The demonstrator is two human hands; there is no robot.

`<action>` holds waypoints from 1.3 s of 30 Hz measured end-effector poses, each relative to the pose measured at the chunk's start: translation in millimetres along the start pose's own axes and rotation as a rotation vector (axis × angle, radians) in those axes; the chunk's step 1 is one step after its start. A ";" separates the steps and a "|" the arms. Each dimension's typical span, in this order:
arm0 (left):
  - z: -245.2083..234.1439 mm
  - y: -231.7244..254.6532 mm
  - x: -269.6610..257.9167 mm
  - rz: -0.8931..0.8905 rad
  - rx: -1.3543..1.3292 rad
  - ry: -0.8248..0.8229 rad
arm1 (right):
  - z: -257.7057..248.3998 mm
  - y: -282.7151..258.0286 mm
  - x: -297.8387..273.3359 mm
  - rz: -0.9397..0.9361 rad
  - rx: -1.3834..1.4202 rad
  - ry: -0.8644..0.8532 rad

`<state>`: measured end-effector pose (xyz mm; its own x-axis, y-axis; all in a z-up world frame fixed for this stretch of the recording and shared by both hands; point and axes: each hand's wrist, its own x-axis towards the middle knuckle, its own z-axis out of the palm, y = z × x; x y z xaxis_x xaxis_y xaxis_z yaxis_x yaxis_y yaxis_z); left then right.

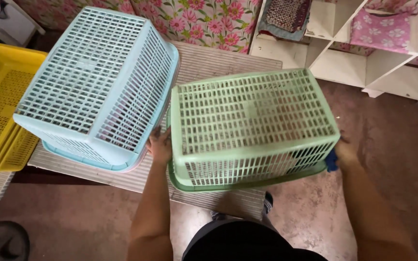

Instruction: Wiping down library shelves and plastic storage baskets with a cloth.

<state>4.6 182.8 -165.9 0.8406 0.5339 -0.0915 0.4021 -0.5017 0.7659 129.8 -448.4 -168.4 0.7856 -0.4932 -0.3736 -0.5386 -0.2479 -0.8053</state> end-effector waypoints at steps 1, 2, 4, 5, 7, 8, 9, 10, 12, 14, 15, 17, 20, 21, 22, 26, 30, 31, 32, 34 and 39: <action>-0.4 0.6 10.4 -0.003 0.001 0.001 | 3.2 -1.7 -4.5 0.001 -0.002 -0.003; -0.6 1.0 20.7 -0.019 0.186 -0.143 | 6.2 -3.3 -9.1 -0.102 0.055 -0.077; 0.8 0.4 30.7 -0.046 0.380 -0.291 | 11.4 -5.1 -14.2 -0.194 0.110 -0.161; 4.1 3.6 36.0 -0.056 0.041 -0.200 | 13.4 -10.8 -11.3 -0.324 -0.031 -0.011; -3.5 43.1 26.9 -0.058 -0.297 -0.103 | 11.9 -16.2 15.1 -0.456 -0.168 0.141; -14.1 78.9 12.1 -0.144 -0.392 -0.055 | 8.6 -15.6 38.5 -0.581 -0.021 0.211; -23.5 112.1 -7.8 -0.238 -0.487 -0.009 | 2.5 -11.6 60.2 -0.702 0.121 0.275; -42.0 156.2 -26.2 -0.241 -0.487 -0.009 | -11.2 -37.0 60.4 -0.702 0.119 0.273; -82.1 238.9 -76.4 -0.297 -0.396 -0.193 | -37.2 -88.6 61.0 -1.263 0.244 0.472; -61.9 216.0 -58.8 -0.206 -0.323 -0.174 | -39.7 -127.2 43.6 -1.203 0.281 0.368; -50.7 204.6 -50.5 -0.118 -0.246 -0.160 | -43.0 -143.7 33.8 -1.135 0.311 0.265; -49.4 203.2 -49.5 -0.100 -0.202 -0.157 | -17.8 -201.3 -75.5 -0.868 0.153 0.090; -33.6 182.6 -44.3 0.001 -0.157 -0.087 | 64.5 -178.1 -107.1 -1.152 -0.305 0.146; -27.8 173.3 -39.2 0.092 -0.156 -0.019 | 103.2 -156.7 -90.7 -1.688 -0.624 0.392; -23.2 167.7 -32.8 0.093 -0.158 -0.013 | 128.3 -151.7 -120.6 -1.693 -0.620 0.392; -26.4 165.7 -30.0 0.080 -0.169 0.006 | 211.4 -159.7 -210.2 -1.707 -0.749 -0.214; -28.5 167.8 -33.7 0.099 -0.167 0.005 | 272.2 -209.0 -239.5 -1.551 -0.706 -0.284; -26.3 165.8 -33.4 0.100 -0.171 0.013 | 282.0 -225.4 -236.1 -1.559 -0.706 -0.283; -24.0 164.0 -33.4 0.114 -0.143 0.015 | 291.5 -241.8 -233.0 -1.385 -0.786 -0.244; -14.5 157.6 -28.5 0.125 -0.120 0.026 | 316.4 -259.8 -214.2 -1.220 -0.860 -0.205; -8.3 146.9 -21.7 0.100 -0.144 0.018 | 336.6 -241.7 -201.2 -1.341 -0.802 -0.071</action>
<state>42.4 103.2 -46.1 0.8666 0.4990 -0.0003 0.2600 -0.4509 0.8538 204.4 -8.5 -53.6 0.8062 0.4769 0.3500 0.5429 -0.8315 -0.1177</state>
